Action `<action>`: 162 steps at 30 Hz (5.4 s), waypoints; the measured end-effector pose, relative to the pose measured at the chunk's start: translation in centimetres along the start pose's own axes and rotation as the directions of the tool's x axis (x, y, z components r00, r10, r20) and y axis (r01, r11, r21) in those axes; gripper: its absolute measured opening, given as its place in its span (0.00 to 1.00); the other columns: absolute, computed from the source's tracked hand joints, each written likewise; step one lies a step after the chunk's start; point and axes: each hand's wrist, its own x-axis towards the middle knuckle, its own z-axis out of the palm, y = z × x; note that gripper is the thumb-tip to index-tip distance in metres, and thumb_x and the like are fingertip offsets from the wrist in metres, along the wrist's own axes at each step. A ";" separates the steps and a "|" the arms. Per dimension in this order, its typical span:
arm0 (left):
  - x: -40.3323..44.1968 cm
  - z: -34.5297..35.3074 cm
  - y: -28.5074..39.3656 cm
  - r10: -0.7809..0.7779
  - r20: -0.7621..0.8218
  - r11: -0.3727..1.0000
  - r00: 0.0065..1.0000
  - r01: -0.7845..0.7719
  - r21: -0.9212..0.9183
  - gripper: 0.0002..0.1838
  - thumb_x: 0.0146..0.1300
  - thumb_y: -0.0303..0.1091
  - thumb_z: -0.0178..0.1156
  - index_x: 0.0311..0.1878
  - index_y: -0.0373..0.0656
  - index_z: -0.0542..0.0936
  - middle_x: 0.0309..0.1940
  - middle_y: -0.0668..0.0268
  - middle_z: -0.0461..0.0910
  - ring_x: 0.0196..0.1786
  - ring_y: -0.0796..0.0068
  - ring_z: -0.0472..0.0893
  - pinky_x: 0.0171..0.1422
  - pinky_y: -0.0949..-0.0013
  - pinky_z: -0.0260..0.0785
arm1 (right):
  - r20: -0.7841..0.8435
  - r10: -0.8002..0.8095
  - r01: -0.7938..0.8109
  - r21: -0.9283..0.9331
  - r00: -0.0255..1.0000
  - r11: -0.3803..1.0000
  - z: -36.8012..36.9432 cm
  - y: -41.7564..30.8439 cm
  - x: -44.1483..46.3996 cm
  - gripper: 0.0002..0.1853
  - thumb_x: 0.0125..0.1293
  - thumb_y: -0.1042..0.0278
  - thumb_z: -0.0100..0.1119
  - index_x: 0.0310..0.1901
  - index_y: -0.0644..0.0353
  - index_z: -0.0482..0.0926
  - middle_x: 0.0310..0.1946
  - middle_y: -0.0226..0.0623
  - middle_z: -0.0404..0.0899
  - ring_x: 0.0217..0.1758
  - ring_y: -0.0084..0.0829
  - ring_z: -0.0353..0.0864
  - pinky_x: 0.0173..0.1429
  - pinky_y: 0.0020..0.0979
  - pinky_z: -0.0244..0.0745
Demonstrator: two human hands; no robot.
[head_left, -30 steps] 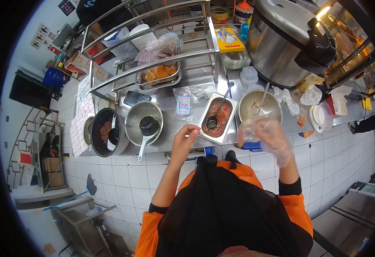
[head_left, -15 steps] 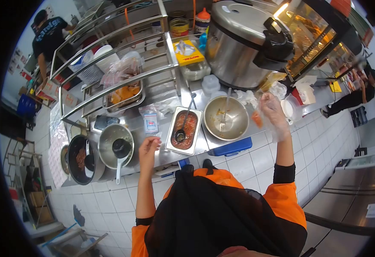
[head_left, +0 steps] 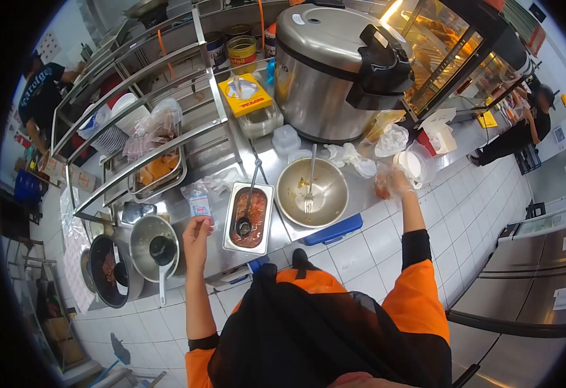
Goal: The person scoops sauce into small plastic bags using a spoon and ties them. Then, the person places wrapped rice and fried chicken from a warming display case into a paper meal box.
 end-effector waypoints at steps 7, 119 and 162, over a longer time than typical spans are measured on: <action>1.1 1.4 0.1 -0.032 0.038 0.996 0.999 0.029 0.087 0.09 0.69 0.35 0.57 0.45 0.39 0.80 0.35 0.68 0.80 0.38 0.80 0.76 0.44 0.76 0.66 | 0.179 0.210 -0.166 -0.235 0.961 0.958 -0.4 -1.2 3.5 0.14 0.65 0.64 0.51 0.45 0.63 0.80 0.46 0.56 0.80 0.51 0.53 0.80 0.56 0.46 0.74; -16.4 -1.3 7.2 -0.188 -0.226 0.966 0.956 0.221 0.131 0.10 0.62 0.29 0.66 0.40 0.31 0.82 0.30 0.62 0.84 0.33 0.78 0.83 0.40 0.76 0.76 | 0.276 -0.767 0.258 0.830 0.579 0.494 3.2 -47.9 -19.2 0.16 0.70 0.56 0.57 0.37 0.64 0.80 0.27 0.44 0.80 0.30 0.39 0.79 0.37 0.37 0.73; -16.1 0.8 1.9 -0.003 -0.254 0.993 0.967 -0.027 -0.112 0.02 0.61 0.21 0.60 0.33 0.33 0.80 0.34 0.64 0.82 0.39 0.79 0.82 0.46 0.76 0.75 | 0.266 -0.717 0.482 0.586 0.645 0.651 2.6 -47.3 -19.8 0.14 0.70 0.58 0.48 0.37 0.61 0.76 0.30 0.52 0.78 0.37 0.53 0.79 0.42 0.49 0.74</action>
